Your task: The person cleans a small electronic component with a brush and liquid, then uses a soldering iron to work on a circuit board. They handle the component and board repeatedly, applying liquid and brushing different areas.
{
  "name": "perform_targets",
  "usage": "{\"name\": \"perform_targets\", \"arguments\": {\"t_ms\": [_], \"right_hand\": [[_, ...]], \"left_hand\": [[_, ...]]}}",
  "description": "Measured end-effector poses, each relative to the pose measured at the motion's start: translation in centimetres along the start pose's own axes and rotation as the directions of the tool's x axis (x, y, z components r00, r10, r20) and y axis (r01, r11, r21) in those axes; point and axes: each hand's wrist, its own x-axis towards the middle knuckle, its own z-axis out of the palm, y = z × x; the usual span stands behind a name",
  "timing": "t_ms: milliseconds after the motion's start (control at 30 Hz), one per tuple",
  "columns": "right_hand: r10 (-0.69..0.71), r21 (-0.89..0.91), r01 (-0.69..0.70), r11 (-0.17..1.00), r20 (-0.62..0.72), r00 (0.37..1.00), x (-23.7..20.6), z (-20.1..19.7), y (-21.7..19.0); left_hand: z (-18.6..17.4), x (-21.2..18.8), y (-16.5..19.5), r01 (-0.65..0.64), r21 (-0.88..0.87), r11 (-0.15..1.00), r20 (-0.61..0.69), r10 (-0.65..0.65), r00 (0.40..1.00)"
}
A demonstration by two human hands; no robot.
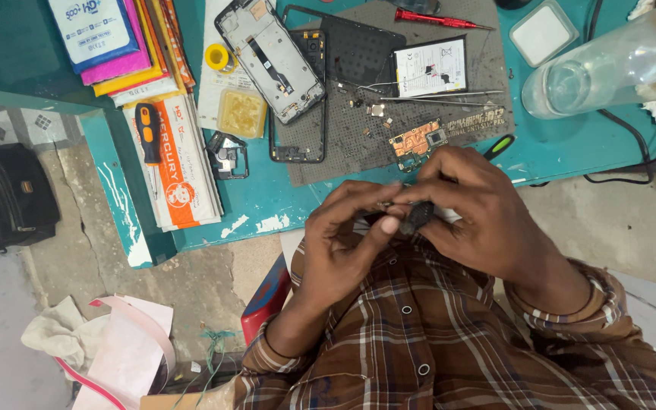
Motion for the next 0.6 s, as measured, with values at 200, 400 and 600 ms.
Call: {"name": "perform_targets", "arguments": {"t_ms": [200,400,600], "right_hand": [[-0.034,-0.084,0.031,0.996,-0.041,0.999,1.0,-0.7,-1.3],[0.060,-0.065,-0.075,0.995,-0.207,0.977,0.9,-1.9,-2.5],[0.012,-0.108,-0.046,0.993,-0.301,0.954,-0.5,1.9,-1.5]], "left_hand": [[-0.6,-0.1,-2.2,0.163,-0.228,0.960,-0.028,-0.173,0.984],[-0.3,-0.3,-3.3,0.185,-0.480,0.858,-0.213,-0.318,0.924],[1.4,-0.6,-3.6,0.121,-0.573,0.811,-0.243,-0.309,0.920]]}}
